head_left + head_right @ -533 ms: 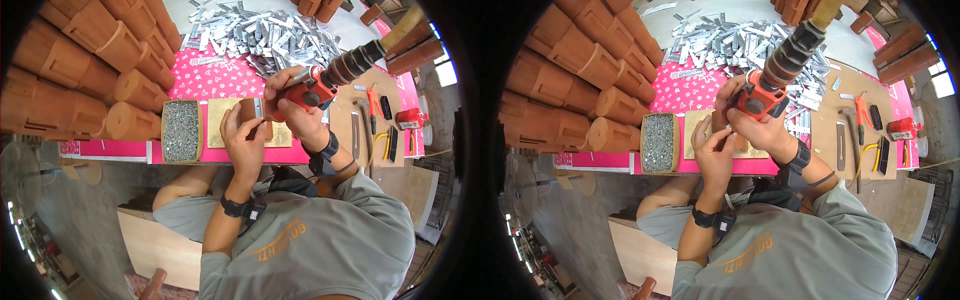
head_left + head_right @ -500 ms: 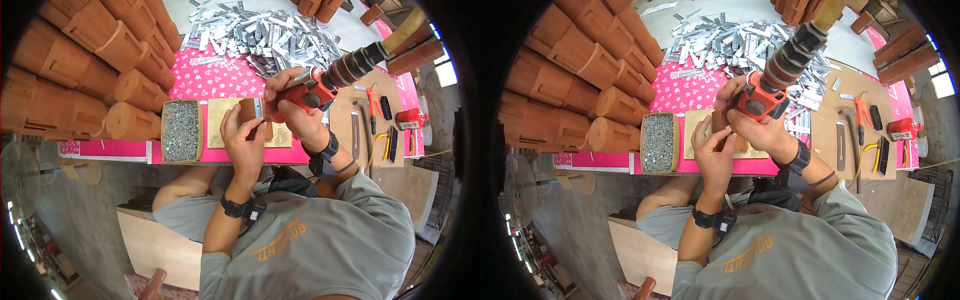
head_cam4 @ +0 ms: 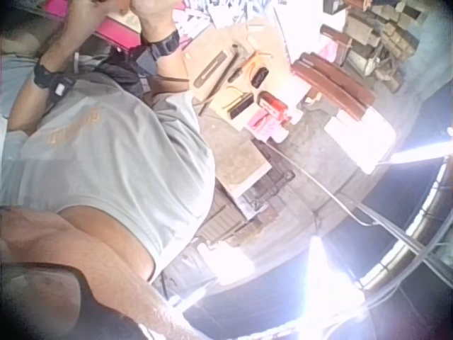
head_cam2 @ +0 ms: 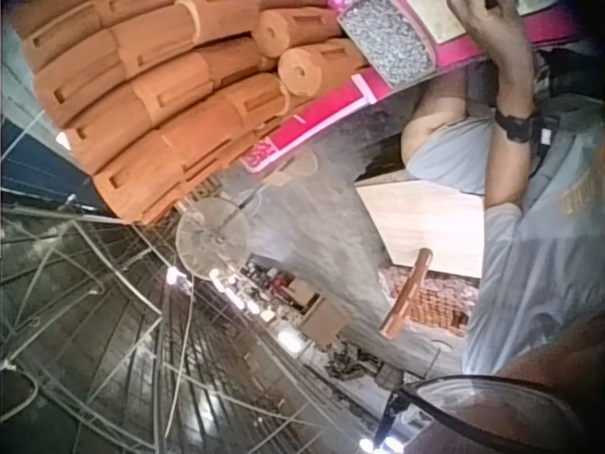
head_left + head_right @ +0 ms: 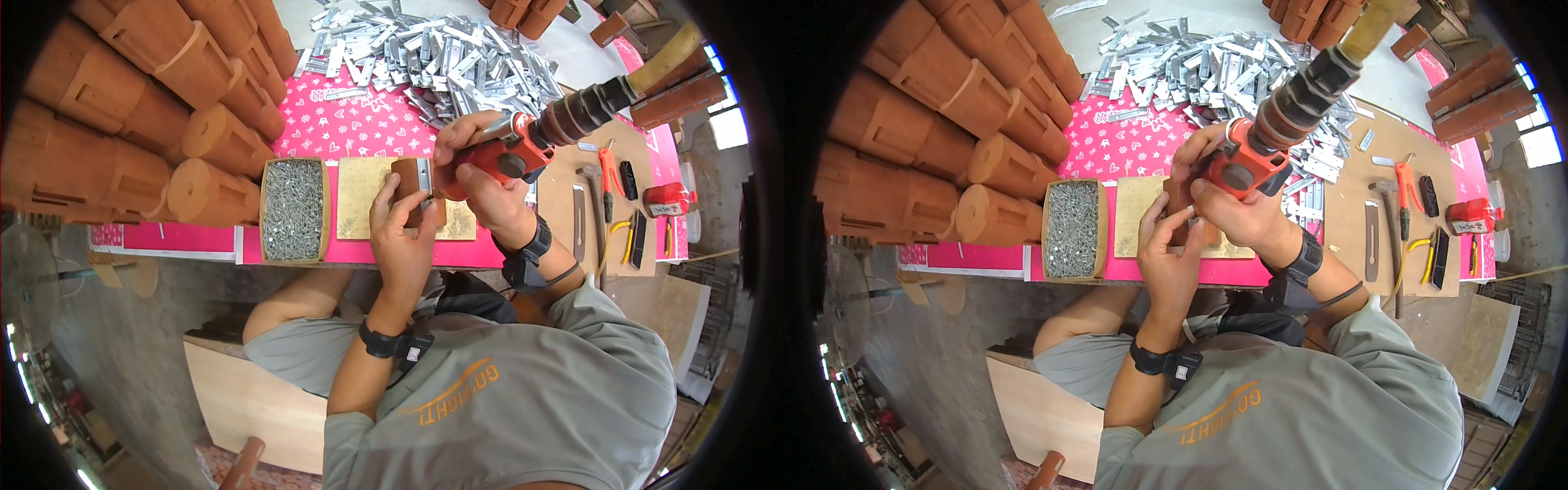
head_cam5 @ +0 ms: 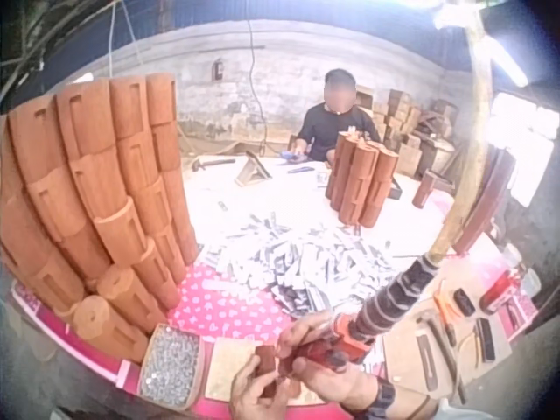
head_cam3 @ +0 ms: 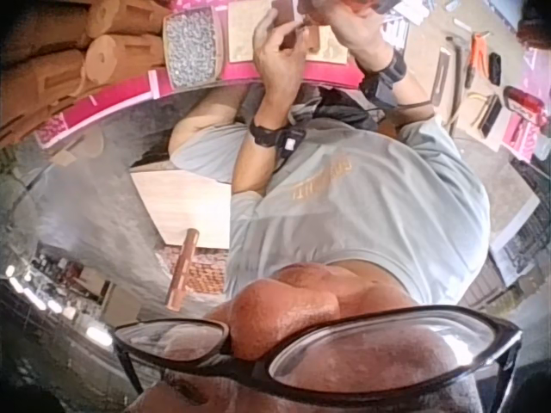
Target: Assembling small wooden furniture components by attaching metal plates with screws and finishing the surface.
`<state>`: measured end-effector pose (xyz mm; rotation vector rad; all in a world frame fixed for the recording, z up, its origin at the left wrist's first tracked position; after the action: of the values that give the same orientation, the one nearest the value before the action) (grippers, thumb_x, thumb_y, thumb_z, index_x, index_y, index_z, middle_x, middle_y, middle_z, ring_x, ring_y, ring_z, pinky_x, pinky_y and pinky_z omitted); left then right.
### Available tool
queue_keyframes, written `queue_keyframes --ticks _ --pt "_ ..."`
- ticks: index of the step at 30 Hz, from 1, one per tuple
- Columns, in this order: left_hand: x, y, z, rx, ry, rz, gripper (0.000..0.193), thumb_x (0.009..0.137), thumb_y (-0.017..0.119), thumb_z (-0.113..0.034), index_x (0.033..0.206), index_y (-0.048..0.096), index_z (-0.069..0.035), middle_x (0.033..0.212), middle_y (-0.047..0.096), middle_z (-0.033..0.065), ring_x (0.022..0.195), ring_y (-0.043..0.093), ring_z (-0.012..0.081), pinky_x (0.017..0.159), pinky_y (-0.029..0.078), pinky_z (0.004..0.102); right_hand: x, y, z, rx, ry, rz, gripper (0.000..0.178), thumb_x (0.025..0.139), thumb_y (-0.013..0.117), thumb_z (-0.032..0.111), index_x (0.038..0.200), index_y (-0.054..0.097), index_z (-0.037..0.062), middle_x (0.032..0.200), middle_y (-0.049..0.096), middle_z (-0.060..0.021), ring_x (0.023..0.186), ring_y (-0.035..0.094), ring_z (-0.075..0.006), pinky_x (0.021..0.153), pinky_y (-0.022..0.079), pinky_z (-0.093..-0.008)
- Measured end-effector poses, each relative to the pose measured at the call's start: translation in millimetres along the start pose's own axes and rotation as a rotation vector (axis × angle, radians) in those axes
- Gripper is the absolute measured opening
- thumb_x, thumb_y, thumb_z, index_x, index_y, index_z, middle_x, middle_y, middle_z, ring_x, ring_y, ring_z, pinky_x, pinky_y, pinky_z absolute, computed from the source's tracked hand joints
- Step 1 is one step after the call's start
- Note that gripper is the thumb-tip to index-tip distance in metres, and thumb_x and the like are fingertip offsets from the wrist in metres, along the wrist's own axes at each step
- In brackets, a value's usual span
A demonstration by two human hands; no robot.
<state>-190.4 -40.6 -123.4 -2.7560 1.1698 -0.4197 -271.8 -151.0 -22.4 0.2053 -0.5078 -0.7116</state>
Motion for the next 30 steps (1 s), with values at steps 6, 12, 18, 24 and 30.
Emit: queue_keyframes --ticks 6,12,18,24,30 --pt "-6 0 -3 0.062 0.163 0.027 0.051 0.084 0.081 -0.009 0.131 0.062 -0.002 0.144 0.055 0.0221 0.131 0.056 0.0363 0.110 0.045 0.0442 0 1 3 -0.059 -0.055 0.010 0.034 0.081 0.050 -0.012 0.113 0.054 -0.0016 0.100 0.065 -0.0137 0.088 0.068 -0.0204 0.076 0.057 -0.0351" --pt "-9 2 7 0.041 0.187 0.068 0.079 0.080 0.087 -0.019 0.146 0.047 -0.001 0.150 0.049 0.0214 0.140 0.047 0.0394 0.116 0.039 0.0475 0 2 -2 -0.129 -0.008 0.004 0.029 0.082 0.051 -0.010 0.110 0.055 -0.0011 0.096 0.064 -0.0112 0.087 0.067 -0.0190 0.076 0.056 -0.0348" --pt "-9 4 14 0.001 0.168 0.062 0.078 0.080 0.088 -0.021 0.145 0.048 -0.001 0.149 0.050 0.0214 0.139 0.048 0.0400 0.114 0.041 0.0471 2 10 -14 -0.321 -0.090 0.077 0.021 0.090 0.063 0.006 0.103 0.047 0.0059 0.088 0.053 -0.0095 0.074 0.058 -0.0178 0.065 0.055 -0.0331" --pt "-8 4 11 0.008 0.204 0.058 0.075 0.080 0.087 -0.020 0.143 0.050 -0.003 0.147 0.051 0.0215 0.137 0.049 0.0401 0.112 0.044 0.0473 4 8 -7 -0.223 0.000 0.118 0.020 0.082 0.053 -0.009 0.100 0.052 0.0011 0.088 0.061 -0.0090 0.081 0.063 -0.0169 0.073 0.054 -0.0335" --pt "-7 5 11 0.041 0.206 0.060 0.072 0.079 0.088 -0.015 0.140 0.052 0.000 0.145 0.052 0.0211 0.135 0.052 0.0384 0.111 0.045 0.0453 9 -7 -19 -0.227 0.117 0.001 0.029 0.087 0.053 0.001 0.116 0.050 0.0031 0.104 0.062 -0.0126 0.083 0.065 -0.0181 0.071 0.056 -0.0340"
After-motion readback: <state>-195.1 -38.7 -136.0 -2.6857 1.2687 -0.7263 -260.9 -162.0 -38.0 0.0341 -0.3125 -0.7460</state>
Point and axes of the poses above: each hand's wrist, its own x-axis towards the middle knuckle, its own y-axis out of the palm, z = x × y, the point moved 7 cm from there along x, towards the middle knuckle
